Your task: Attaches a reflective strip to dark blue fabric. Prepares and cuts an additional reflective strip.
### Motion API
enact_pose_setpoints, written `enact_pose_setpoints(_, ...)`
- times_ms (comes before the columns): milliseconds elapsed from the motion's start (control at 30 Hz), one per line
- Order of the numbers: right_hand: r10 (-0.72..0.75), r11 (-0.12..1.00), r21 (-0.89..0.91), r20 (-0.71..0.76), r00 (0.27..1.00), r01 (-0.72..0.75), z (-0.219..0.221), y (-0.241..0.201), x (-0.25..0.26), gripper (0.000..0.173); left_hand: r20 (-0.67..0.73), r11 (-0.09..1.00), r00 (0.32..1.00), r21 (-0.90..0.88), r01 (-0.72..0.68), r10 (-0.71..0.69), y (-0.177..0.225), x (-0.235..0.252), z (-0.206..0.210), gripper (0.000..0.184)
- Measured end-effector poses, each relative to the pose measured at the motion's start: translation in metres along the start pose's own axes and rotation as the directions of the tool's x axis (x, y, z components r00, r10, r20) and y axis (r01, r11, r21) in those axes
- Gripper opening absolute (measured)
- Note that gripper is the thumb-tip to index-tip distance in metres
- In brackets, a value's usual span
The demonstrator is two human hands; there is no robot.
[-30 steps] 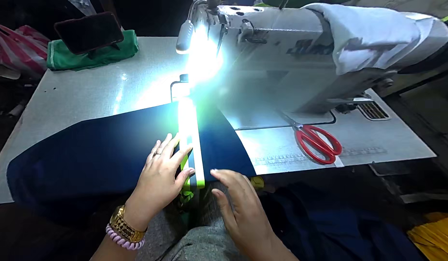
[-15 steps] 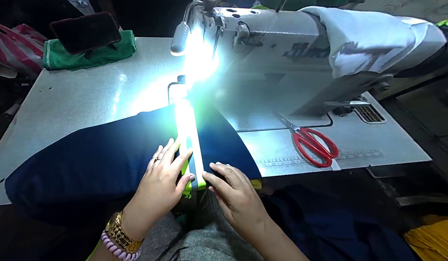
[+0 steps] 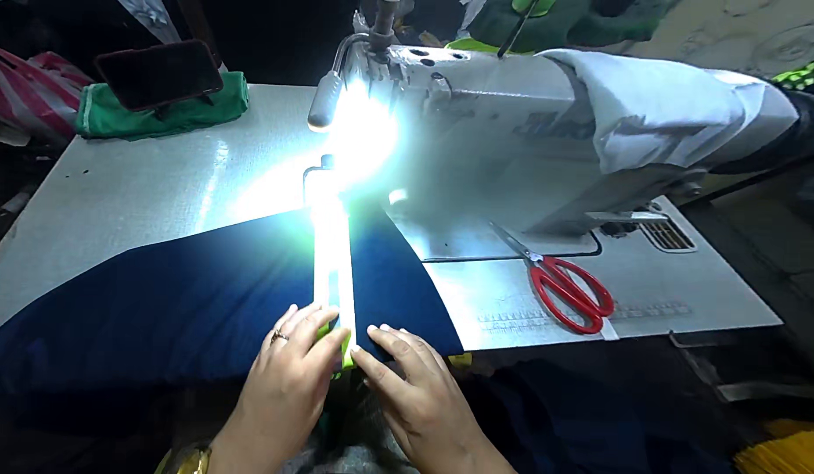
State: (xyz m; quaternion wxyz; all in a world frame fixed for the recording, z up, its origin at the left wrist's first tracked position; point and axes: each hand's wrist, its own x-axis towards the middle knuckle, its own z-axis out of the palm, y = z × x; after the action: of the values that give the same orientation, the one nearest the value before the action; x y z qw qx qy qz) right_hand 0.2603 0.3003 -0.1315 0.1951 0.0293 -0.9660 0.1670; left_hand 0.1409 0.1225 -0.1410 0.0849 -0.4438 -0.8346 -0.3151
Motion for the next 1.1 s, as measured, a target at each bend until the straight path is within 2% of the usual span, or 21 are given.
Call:
enact_pose_setpoints(100,0.007,1.0,0.004,0.001,1.0,-0.007,0.0,0.0,-0.001,0.028,-0.025,0.998,0.998,-0.007,0.058,-0.059,0.008,-0.007,0.003,0.03)
enact_pose_setpoints(233,0.017,1.0,-0.002,0.019,1.0,-0.017,-0.001,0.002,-0.002,0.031,-0.054,0.989,0.987,-0.008,0.148,-0.149,-0.007,-0.008,-0.003,0.036)
enact_pose_setpoints(367,0.012,1.0,0.011,0.026,1.0,-0.012,-0.002,0.004,-0.002,0.032,-0.029,0.991,0.991,0.025,0.134,-0.133,-0.013,-0.007,-0.006,0.031)
enact_pose_setpoints(500,0.033,0.995,0.097,0.02,0.999,-0.035,-0.004,0.007,-0.003,0.031,-0.012,0.988,0.988,0.015,0.154,-0.153,-0.012,-0.006,-0.008,0.032)
enact_pose_setpoints(600,0.02,0.997,0.074,0.034,0.999,-0.023,-0.005,0.006,-0.003,0.03,-0.012,0.987,0.988,0.021,0.157,-0.157,-0.012,-0.006,-0.009,0.033)
enact_pose_setpoints(667,0.004,0.999,0.053,0.026,1.0,-0.005,-0.003,0.006,-0.004,0.028,-0.019,0.993,0.993,0.011,0.117,-0.117,-0.012,-0.008,-0.008,0.031)
enact_pose_setpoints(800,-0.011,0.999,0.045,0.016,1.0,0.01,-0.002,0.002,-0.001,0.027,0.019,0.996,0.996,-0.031,-0.082,0.083,-0.005,-0.008,-0.012,0.025)
enact_pose_setpoints(867,-0.008,0.999,0.033,0.025,1.0,0.007,-0.003,-0.002,0.001,0.027,0.074,0.993,0.992,-0.078,-0.091,0.097,0.004,0.001,-0.029,0.025)
enact_pose_setpoints(933,0.011,0.999,0.043,0.047,0.999,-0.013,-0.009,-0.007,0.004,0.026,0.14,0.994,0.986,-0.074,-0.079,0.089,0.008,0.005,-0.04,0.025)
enact_pose_setpoints(1000,0.048,0.995,0.086,0.091,0.995,-0.056,-0.018,-0.011,0.008,0.025,0.141,0.998,0.988,-0.003,-0.066,0.066,0.018,0.003,-0.04,0.023)
enact_pose_setpoints(1100,0.051,0.994,0.095,0.121,0.991,-0.062,-0.013,-0.006,0.006,0.026,0.159,0.995,0.985,0.084,0.051,-0.063,0.029,-0.009,-0.025,0.025)
